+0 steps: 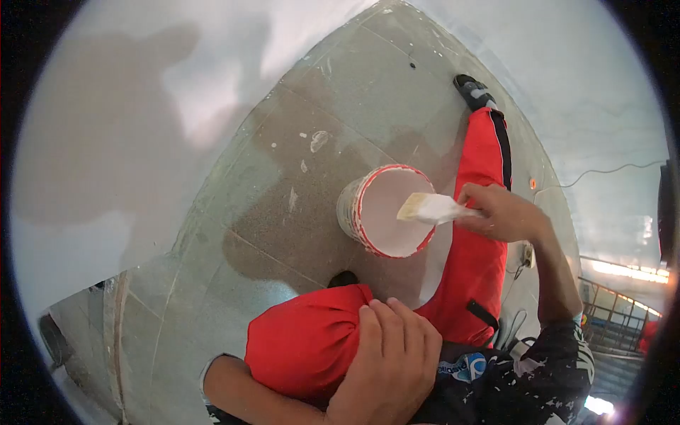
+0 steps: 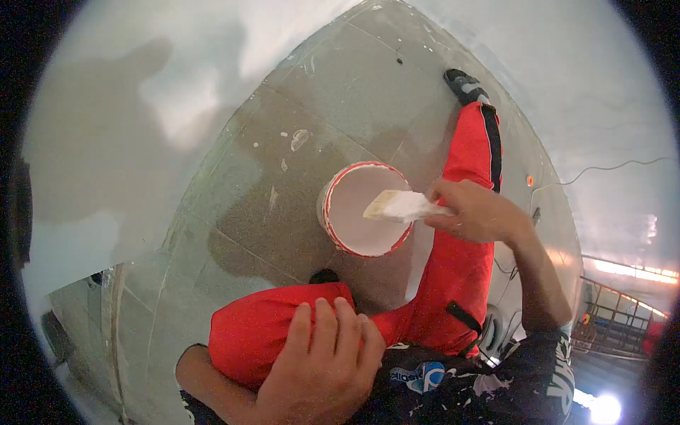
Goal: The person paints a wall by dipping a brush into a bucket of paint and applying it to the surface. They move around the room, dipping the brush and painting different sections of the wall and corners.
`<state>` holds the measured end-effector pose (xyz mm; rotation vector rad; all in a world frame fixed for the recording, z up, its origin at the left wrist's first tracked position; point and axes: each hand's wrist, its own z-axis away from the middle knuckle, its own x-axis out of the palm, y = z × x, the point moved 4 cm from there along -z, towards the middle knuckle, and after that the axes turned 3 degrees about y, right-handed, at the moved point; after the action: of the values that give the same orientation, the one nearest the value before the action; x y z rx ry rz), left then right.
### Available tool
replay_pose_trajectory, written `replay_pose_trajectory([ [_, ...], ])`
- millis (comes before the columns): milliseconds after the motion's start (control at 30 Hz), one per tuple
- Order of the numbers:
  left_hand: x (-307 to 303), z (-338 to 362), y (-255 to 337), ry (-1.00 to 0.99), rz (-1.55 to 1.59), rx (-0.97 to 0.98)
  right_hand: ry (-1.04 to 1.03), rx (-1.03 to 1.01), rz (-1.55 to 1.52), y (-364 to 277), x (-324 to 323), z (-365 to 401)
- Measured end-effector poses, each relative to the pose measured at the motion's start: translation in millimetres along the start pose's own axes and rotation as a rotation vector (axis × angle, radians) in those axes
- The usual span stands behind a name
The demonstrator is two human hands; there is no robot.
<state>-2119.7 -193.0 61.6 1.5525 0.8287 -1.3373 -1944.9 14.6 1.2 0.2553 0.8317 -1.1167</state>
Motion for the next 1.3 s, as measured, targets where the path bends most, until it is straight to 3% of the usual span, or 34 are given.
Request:
replay_pose_trajectory([
  [100,15.7,10.3,2.6,0.112,-0.014,-0.015,0.05,-0.073,0.011,-17.9,31.9,-17.8],
  [200,-0.3,11.4,-6.0,0.007,0.008,0.024,0.082,-0.091,0.268,-21.7,78.6,-53.1],
  [367,1.9,18.3,-7.3,0.005,0.041,-0.011,0.109,-0.165,0.356,-19.2,121.2,-98.2],
  [800,1.1,12.1,-3.4,-0.117,0.136,-0.006,0.195,-0.205,0.296,-9.4,137.8,-124.5],
  [1300,4.5,12.8,-4.4,-0.127,0.123,-0.009,0.213,-0.245,0.279,-15.8,137.5,-125.6],
])
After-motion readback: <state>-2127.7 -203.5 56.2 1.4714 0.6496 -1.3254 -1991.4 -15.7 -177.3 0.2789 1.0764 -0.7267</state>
